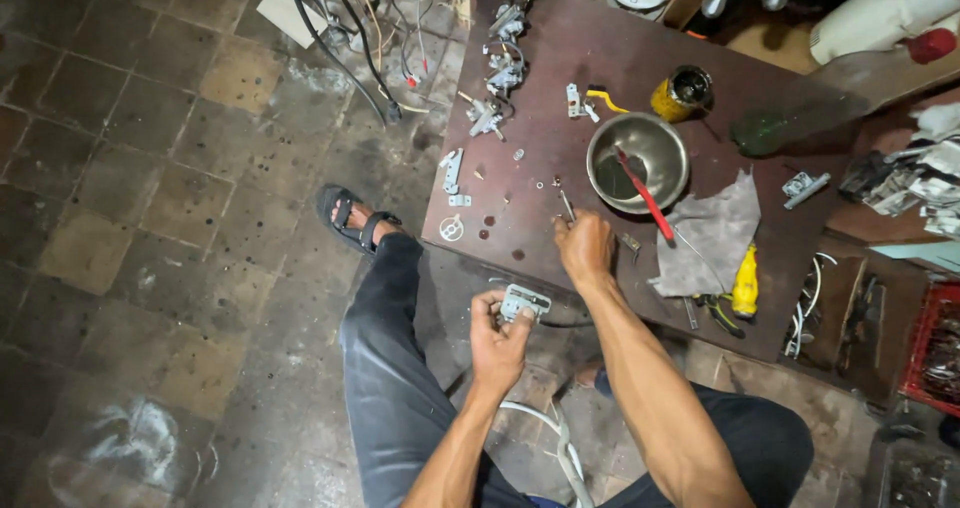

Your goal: Assembling small electrical and mechanical components using pliers and a screwdriver on a low workbench.

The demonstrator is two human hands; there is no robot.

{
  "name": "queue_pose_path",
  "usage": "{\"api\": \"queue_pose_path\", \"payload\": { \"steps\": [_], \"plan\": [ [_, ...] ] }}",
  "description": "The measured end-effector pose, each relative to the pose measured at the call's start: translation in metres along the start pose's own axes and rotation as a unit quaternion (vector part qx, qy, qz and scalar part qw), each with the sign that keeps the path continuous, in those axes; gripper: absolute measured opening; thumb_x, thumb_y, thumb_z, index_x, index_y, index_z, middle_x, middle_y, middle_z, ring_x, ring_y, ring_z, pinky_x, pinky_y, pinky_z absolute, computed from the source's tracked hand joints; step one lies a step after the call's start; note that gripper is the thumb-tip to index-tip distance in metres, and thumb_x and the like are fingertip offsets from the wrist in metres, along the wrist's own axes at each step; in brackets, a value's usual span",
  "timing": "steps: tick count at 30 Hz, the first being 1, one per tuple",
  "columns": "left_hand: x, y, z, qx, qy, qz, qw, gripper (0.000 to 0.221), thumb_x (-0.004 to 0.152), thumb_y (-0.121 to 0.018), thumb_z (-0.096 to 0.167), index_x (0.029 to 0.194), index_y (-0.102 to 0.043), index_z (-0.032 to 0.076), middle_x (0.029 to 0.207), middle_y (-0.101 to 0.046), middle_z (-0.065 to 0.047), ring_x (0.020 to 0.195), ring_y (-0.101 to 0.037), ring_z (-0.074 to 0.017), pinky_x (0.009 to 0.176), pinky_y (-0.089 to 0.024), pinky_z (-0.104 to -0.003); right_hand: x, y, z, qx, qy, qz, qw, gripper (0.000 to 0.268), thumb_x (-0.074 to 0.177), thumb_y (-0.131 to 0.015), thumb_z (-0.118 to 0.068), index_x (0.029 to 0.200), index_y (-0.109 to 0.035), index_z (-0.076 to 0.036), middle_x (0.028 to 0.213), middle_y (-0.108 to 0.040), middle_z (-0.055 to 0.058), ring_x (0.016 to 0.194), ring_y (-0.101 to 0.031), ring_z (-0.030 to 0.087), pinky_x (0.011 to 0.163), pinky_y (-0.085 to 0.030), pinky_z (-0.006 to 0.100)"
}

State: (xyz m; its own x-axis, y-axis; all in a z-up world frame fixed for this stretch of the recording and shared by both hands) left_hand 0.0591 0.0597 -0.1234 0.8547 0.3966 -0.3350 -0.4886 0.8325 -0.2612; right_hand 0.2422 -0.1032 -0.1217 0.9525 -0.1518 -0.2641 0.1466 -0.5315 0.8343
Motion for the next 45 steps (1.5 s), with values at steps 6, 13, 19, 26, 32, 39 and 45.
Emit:
{"api": "queue_pose_path", "payload": {
  "steps": [6,13,19,26,32,39,45],
  "plan": [
    [0.011,-0.015,0.008,0.000,0.003,-0.045,0.999,0.045,0.086,-0.075,0.010,0.123,-0.051,0.000,0.097,-0.058,-0.010,0.061,-0.061,-0.0087,0.049,-0.052,-0.022,-0.007,0.009,-0.012,-0.020,0.036,0.010,0.999,0.030,0.088,-0.064,-0.029,0.103,-0.076,-0.006,0.094,-0.075,0.020,0.095,-0.070,0.044,0.083,-0.056,0.056],
    [0.012,-0.039,0.014,-0.042,0.010,-0.126,0.991,0.043,0.080,-0.078,0.005,0.118,-0.058,0.000,0.091,-0.064,-0.008,0.062,-0.068,-0.0106,0.050,-0.054,-0.019,-0.078,0.083,-0.017,0.280,0.100,-0.049,0.954,0.020,0.087,-0.075,-0.019,0.102,-0.077,-0.005,0.089,-0.075,0.017,0.086,-0.072,0.026,0.079,-0.055,0.037],
    [-0.001,-0.069,0.031,0.027,-0.003,-0.196,0.980,0.042,0.075,-0.082,0.010,0.115,-0.071,0.003,0.082,-0.062,-0.006,0.060,-0.061,-0.0072,0.048,-0.051,-0.019,-0.135,0.124,-0.042,0.310,0.260,-0.124,0.906,0.014,0.081,-0.079,-0.010,0.094,-0.078,-0.006,0.093,-0.072,0.016,0.080,-0.064,0.022,0.073,-0.052,0.034],
    [-0.038,-0.103,0.114,0.130,-0.185,-0.279,0.934,0.046,0.086,-0.071,0.013,0.130,-0.066,0.000,0.101,-0.069,-0.023,0.095,-0.064,-0.0258,0.084,-0.052,-0.043,-0.136,0.139,-0.036,0.276,0.266,-0.129,0.915,0.011,0.081,-0.078,-0.007,0.091,-0.081,-0.009,0.090,-0.069,0.007,0.058,-0.048,0.010,0.052,-0.043,0.024],
    [-0.049,-0.112,0.139,0.193,-0.247,-0.289,0.905,0.043,0.090,-0.068,0.017,0.129,-0.065,-0.001,0.096,-0.067,-0.024,0.091,-0.069,-0.0394,0.080,-0.053,-0.049,-0.139,0.145,-0.029,0.285,0.254,-0.123,0.916,0.010,0.081,-0.079,-0.009,0.090,-0.081,-0.010,0.089,-0.068,0.005,0.056,-0.046,0.008,0.049,-0.041,0.023],
    [-0.054,-0.115,0.155,0.206,-0.291,-0.278,0.892,0.030,0.090,-0.070,0.018,0.115,-0.069,0.003,0.089,-0.067,-0.019,0.085,-0.069,-0.0400,0.076,-0.054,-0.045,-0.142,0.148,-0.028,0.292,0.251,-0.113,0.916,0.008,0.081,-0.080,-0.009,0.089,-0.080,-0.009,0.089,-0.069,0.007,0.056,-0.047,0.008,0.048,-0.040,0.022],
    [-0.055,-0.120,0.161,0.234,-0.329,-0.269,0.874,0.025,0.089,-0.071,0.019,0.109,-0.068,0.004,0.091,-0.068,-0.017,0.084,-0.069,-0.0397,0.075,-0.055,-0.046,-0.143,0.152,-0.028,0.280,0.243,-0.109,0.922,0.007,0.080,-0.080,-0.008,0.087,-0.080,-0.009,0.089,-0.069,0.006,0.057,-0.047,0.008,0.048,-0.040,0.021]
  ]
}}
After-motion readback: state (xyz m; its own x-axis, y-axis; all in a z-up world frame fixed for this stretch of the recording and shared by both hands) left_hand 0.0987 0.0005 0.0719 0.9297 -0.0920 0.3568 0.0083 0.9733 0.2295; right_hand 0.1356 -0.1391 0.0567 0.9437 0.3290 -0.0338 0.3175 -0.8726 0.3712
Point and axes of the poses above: each hand's wrist, its own x-axis towards the middle knuckle, its own y-axis out of the back of the hand, z = x × y, the point moved 10 cm from there along x, towards the middle knuckle
